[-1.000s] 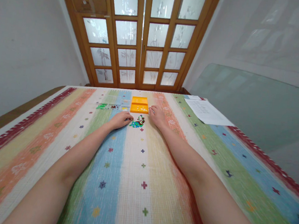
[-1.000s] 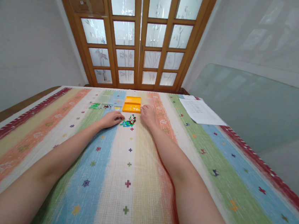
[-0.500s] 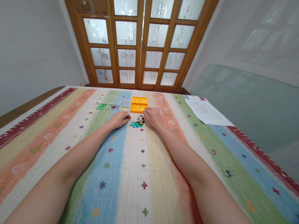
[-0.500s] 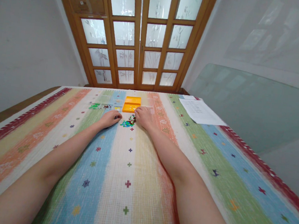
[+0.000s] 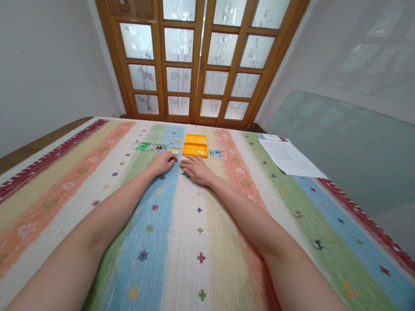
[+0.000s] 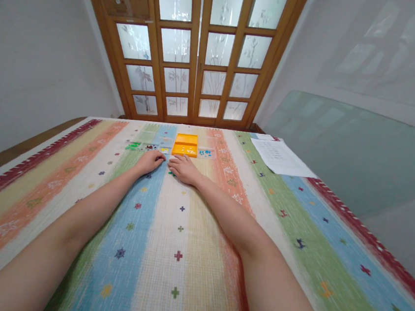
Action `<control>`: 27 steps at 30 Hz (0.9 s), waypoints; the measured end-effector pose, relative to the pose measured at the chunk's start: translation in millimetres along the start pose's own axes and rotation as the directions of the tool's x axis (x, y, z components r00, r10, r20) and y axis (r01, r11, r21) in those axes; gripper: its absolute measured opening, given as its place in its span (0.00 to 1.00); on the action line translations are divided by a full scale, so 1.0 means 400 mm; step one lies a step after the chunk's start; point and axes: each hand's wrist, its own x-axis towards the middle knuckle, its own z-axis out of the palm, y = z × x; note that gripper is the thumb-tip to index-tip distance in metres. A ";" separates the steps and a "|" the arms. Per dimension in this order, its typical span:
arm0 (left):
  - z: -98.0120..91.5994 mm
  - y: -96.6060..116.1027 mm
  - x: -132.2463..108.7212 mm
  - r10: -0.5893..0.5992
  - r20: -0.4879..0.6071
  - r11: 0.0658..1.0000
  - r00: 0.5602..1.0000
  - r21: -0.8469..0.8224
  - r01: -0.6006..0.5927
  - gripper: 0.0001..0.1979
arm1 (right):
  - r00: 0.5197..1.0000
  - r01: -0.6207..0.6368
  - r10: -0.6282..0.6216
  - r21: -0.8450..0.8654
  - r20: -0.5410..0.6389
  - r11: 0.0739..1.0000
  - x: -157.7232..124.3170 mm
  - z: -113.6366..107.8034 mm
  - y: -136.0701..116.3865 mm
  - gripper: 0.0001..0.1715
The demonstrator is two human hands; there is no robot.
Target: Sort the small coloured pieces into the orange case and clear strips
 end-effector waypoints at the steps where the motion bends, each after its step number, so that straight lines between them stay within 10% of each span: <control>1: 0.001 0.000 0.000 0.002 0.007 1.000 1.000 0.014 -0.003 0.13 | 1.000 -0.005 0.005 -0.002 0.011 1.000 0.001 0.000 -0.002 0.22; 19: 0.007 -0.007 0.003 0.042 -0.006 0.999 0.999 0.031 -0.041 0.15 | 0.999 0.048 -0.048 -0.029 -0.002 0.998 0.009 0.021 0.005 0.22; 27: 0.011 -0.019 0.003 0.053 -0.010 0.998 0.999 0.037 -0.053 0.15 | 0.952 -0.202 0.193 -0.014 -0.237 0.979 0.004 0.003 0.085 0.26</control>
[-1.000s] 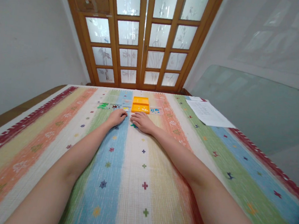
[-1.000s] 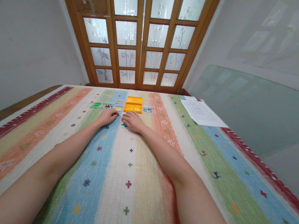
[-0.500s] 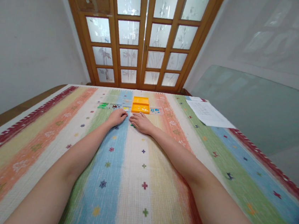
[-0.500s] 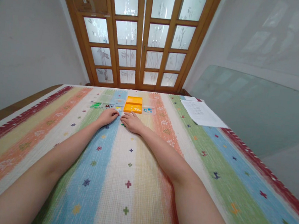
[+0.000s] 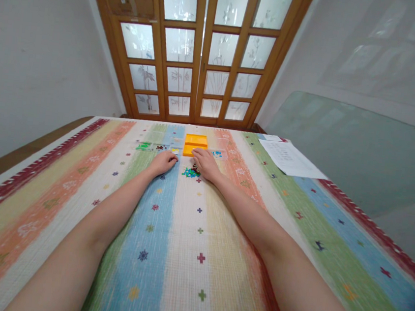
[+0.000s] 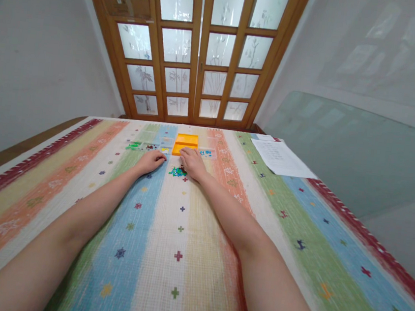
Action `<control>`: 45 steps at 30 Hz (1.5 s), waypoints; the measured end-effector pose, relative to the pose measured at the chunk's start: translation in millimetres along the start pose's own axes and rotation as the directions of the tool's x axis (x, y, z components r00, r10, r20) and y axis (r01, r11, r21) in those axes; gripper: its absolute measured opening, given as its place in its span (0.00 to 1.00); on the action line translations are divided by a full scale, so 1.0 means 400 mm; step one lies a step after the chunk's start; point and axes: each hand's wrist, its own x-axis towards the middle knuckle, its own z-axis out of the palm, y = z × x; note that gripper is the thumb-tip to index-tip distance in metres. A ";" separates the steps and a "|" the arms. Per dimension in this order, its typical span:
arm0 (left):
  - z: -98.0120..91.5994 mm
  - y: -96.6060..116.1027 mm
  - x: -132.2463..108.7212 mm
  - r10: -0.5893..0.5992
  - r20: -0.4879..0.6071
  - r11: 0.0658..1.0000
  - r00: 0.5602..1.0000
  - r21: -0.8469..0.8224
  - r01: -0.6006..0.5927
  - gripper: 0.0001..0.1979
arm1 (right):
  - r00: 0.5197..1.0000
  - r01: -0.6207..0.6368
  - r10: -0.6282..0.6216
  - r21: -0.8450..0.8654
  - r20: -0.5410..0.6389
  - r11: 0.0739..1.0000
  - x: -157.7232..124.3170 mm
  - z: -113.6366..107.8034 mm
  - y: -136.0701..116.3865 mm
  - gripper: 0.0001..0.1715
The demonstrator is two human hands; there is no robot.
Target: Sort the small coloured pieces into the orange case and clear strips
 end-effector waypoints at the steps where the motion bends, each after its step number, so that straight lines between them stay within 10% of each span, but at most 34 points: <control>1: -0.001 0.001 0.000 0.003 0.001 1.000 1.000 0.000 -0.003 0.15 | 0.999 -0.034 0.034 -0.001 -0.036 0.999 0.001 -0.002 0.014 0.27; 31: -0.045 0.099 -0.010 0.194 0.311 0.918 0.930 -0.392 -0.060 0.10 | 0.974 -0.183 0.182 0.002 -0.134 0.983 -0.022 0.012 0.085 0.24; 38: -0.038 0.030 0.008 -0.179 0.072 0.677 0.981 -0.714 0.176 0.16 | 0.975 -0.177 0.176 0.001 -0.138 0.984 -0.020 0.011 0.085 0.23; 45: -0.060 -0.081 0.014 -0.585 -0.149 0.534 0.797 -0.811 0.240 0.16 | 0.976 -0.173 0.172 0.001 -0.130 0.985 -0.020 0.010 0.084 0.23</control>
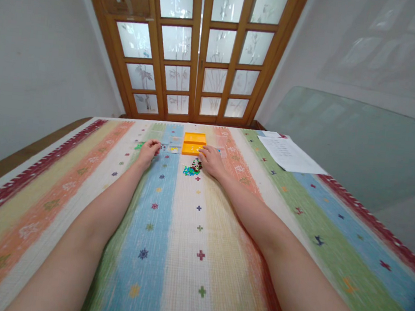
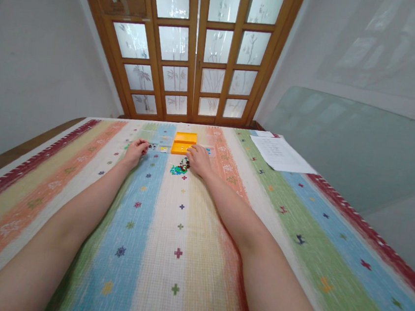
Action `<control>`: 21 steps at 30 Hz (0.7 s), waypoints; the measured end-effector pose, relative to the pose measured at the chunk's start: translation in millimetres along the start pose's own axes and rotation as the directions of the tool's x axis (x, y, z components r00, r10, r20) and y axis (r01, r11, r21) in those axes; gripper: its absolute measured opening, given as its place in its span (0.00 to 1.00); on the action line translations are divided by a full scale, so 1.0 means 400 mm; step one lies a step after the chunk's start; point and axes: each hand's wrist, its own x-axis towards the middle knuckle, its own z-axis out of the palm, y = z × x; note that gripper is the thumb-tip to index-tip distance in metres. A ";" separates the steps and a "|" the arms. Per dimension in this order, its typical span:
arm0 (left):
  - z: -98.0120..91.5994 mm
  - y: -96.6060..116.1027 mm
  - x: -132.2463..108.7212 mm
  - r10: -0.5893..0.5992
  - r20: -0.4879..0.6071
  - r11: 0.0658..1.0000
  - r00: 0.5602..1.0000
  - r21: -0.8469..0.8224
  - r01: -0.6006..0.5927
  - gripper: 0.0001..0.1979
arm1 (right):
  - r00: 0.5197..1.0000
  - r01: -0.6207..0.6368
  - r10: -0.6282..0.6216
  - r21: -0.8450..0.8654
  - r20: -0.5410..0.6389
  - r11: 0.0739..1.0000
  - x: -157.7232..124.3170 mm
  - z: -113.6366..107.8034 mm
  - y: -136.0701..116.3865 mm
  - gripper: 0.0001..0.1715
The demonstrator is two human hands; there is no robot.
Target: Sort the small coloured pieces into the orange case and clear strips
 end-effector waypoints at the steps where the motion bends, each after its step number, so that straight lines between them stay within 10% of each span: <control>1: -0.011 -0.003 0.007 -0.008 -0.048 1.000 0.999 -0.030 0.006 0.16 | 1.000 0.002 -0.002 0.005 0.001 1.000 0.000 -0.001 0.000 0.23; 9: -0.095 -0.019 0.047 -0.100 -0.391 0.989 0.915 -0.143 0.048 0.15 | 0.994 0.074 -0.078 0.062 0.075 0.995 0.004 -0.030 -0.024 0.23; 21: -0.116 -0.013 0.047 -0.176 -0.402 0.970 0.898 -0.228 0.088 0.24 | 0.958 0.183 -0.187 0.036 0.219 0.982 0.000 -0.037 -0.044 0.25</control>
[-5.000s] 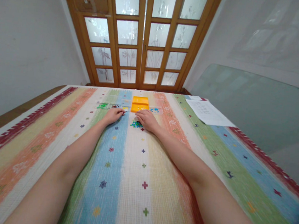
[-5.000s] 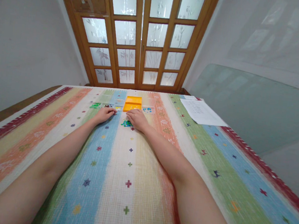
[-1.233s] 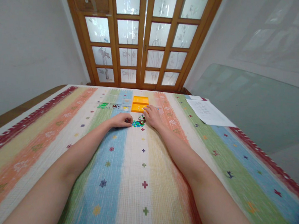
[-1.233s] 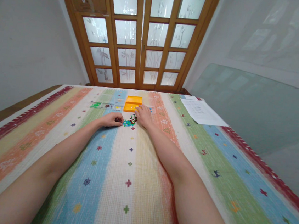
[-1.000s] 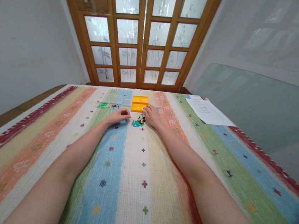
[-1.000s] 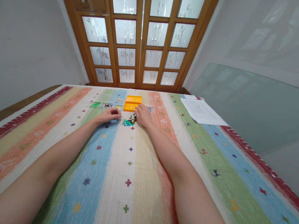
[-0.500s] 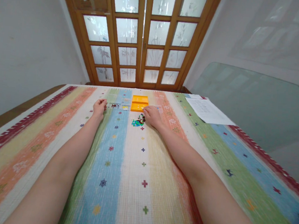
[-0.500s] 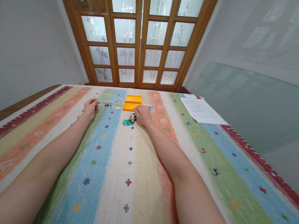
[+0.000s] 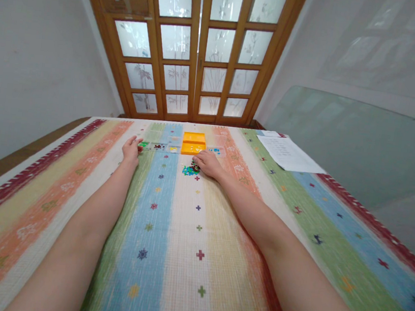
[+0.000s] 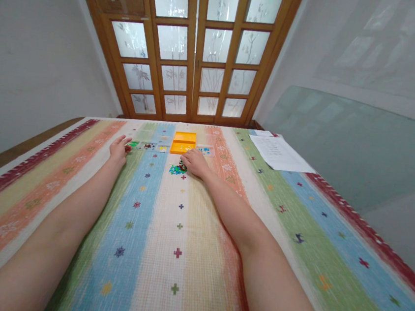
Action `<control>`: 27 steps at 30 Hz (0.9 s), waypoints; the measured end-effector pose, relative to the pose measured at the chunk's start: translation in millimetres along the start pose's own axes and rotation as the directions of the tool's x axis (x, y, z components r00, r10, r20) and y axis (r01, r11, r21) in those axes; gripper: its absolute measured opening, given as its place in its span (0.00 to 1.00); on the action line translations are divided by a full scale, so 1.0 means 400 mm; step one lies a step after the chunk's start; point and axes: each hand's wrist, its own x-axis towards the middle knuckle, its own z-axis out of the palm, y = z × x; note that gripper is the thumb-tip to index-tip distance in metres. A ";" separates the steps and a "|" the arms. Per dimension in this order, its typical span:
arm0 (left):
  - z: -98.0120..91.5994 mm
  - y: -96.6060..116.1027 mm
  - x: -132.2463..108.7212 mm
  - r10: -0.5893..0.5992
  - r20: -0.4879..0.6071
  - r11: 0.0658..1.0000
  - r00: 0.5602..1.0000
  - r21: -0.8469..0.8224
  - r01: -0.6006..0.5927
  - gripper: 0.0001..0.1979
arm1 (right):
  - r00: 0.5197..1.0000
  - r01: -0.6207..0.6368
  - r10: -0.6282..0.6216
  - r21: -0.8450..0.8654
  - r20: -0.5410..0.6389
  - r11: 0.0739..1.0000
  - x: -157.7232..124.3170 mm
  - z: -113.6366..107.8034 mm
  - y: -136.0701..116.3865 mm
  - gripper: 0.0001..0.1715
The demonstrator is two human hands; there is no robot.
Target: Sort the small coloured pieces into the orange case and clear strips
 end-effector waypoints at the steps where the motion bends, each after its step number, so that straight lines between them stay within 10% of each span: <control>1: 0.003 0.002 -0.005 0.009 0.003 1.000 1.000 0.020 -0.009 0.24 | 1.000 0.002 -0.002 0.005 0.007 1.000 0.000 0.003 0.001 0.25; 8: 0.051 -0.013 -0.050 0.164 0.239 0.954 0.957 0.208 -0.215 0.12 | 0.999 0.041 -0.044 0.100 0.028 0.994 0.006 0.020 0.000 0.27; 18: 0.101 -0.025 -0.156 0.194 0.829 0.539 0.524 0.357 -0.763 0.13 | 1.000 -0.023 0.022 0.098 0.011 0.995 0.003 -0.002 0.000 0.29; 27: 0.127 -0.014 -0.205 0.129 0.922 0.380 0.365 0.294 -0.877 0.15 | 0.996 0.084 -0.086 0.059 0.036 0.995 0.005 0.009 0.009 0.26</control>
